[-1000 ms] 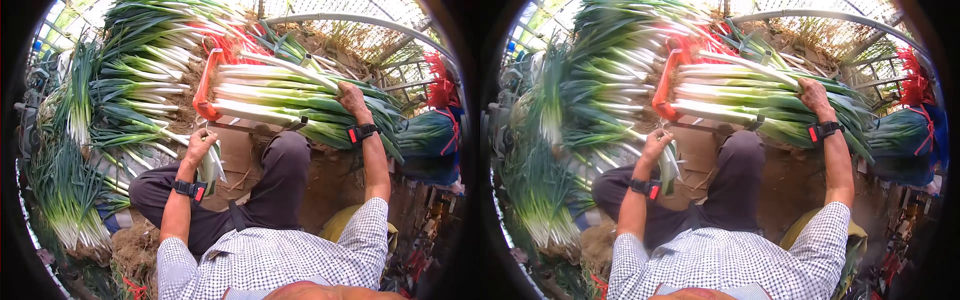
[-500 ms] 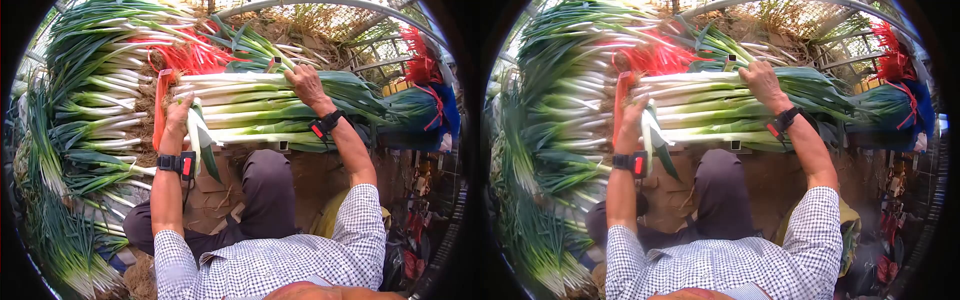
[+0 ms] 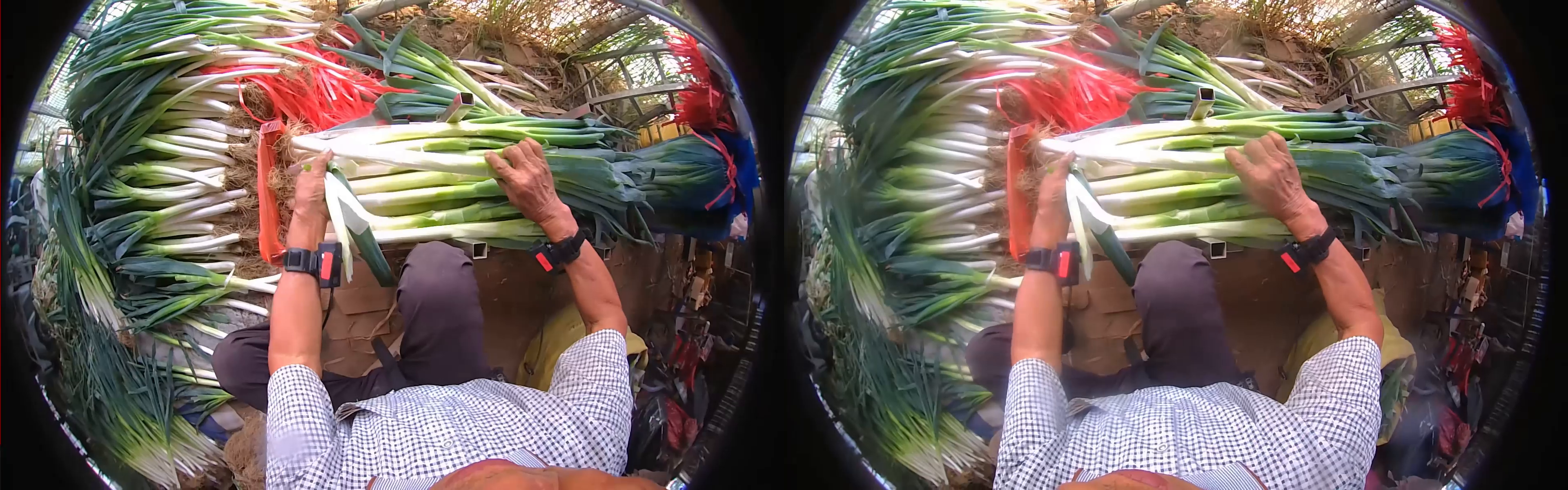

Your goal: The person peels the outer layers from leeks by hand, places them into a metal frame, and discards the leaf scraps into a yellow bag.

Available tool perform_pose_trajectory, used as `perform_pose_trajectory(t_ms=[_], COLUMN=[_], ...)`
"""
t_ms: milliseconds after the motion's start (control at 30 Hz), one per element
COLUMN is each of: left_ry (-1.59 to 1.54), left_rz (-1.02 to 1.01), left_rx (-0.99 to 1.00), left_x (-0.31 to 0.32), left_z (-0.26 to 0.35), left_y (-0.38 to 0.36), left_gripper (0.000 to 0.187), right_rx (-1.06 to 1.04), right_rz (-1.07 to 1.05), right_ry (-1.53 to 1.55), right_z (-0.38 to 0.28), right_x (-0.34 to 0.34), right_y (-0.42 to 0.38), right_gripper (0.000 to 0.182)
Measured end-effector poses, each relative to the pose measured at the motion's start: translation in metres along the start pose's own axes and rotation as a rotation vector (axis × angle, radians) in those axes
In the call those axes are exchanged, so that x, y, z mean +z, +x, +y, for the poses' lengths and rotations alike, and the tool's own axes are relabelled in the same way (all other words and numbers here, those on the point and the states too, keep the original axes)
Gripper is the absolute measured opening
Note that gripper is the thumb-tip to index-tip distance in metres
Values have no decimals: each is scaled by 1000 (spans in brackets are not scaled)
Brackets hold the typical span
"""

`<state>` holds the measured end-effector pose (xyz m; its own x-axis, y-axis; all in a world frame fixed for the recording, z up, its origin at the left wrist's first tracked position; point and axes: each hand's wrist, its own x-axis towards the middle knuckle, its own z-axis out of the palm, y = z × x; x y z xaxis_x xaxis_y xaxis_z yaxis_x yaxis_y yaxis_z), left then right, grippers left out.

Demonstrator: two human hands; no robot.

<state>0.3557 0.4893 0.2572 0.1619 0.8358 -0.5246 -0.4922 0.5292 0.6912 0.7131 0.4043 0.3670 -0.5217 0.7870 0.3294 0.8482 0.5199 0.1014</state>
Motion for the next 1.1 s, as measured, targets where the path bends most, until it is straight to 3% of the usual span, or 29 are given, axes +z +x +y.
perform_pose_trajectory(t_ms=[100, 167, 233, 333, 400, 533, 667, 833, 933, 1100], left_ry=[-43, -65, -39, -92, -163, -119, -99, 30, 1, 34], left_rz=[24, -46, -94, 6, -66, 11, 35, 27, 98, 253], left_rx=[81, 8, -127, -123, -117, -93, -63, 7, -15, -79], left_x=[6, 1, -7, 5, 0, -9, -4, -2, -6, -7], left_z=[-5, -10, -13, -10, -15, -28, -23, -10, -8, -11], left_y=[-27, -29, -22, -10, 4, 20, 6, 11, 31, 36], left_gripper=[19, 20, 23, 24, 24, 23, 21, 25, 22, 30], right_rx=[6, -14, -26, 20, 66, 172, 166, 117, 163, 167], right_rz=[-13, -45, -103, -255, -344, -408, -457, -109, -26, -76], right_ry=[-31, -39, -23, 34, 98, 171, 145, -192, -165, -158], right_z=[-5, -5, 1, 9, 13, 19, 23, 24, 28, 20], right_x=[-22, -29, -9, 23, 31, 9, -3, 27, 49, 33], right_y=[1, 6, 12, 25, 29, 20, 24, 39, 33, 19], right_gripper=[31, 31, 32, 33, 34, 50, 37, 18, 22, 27])
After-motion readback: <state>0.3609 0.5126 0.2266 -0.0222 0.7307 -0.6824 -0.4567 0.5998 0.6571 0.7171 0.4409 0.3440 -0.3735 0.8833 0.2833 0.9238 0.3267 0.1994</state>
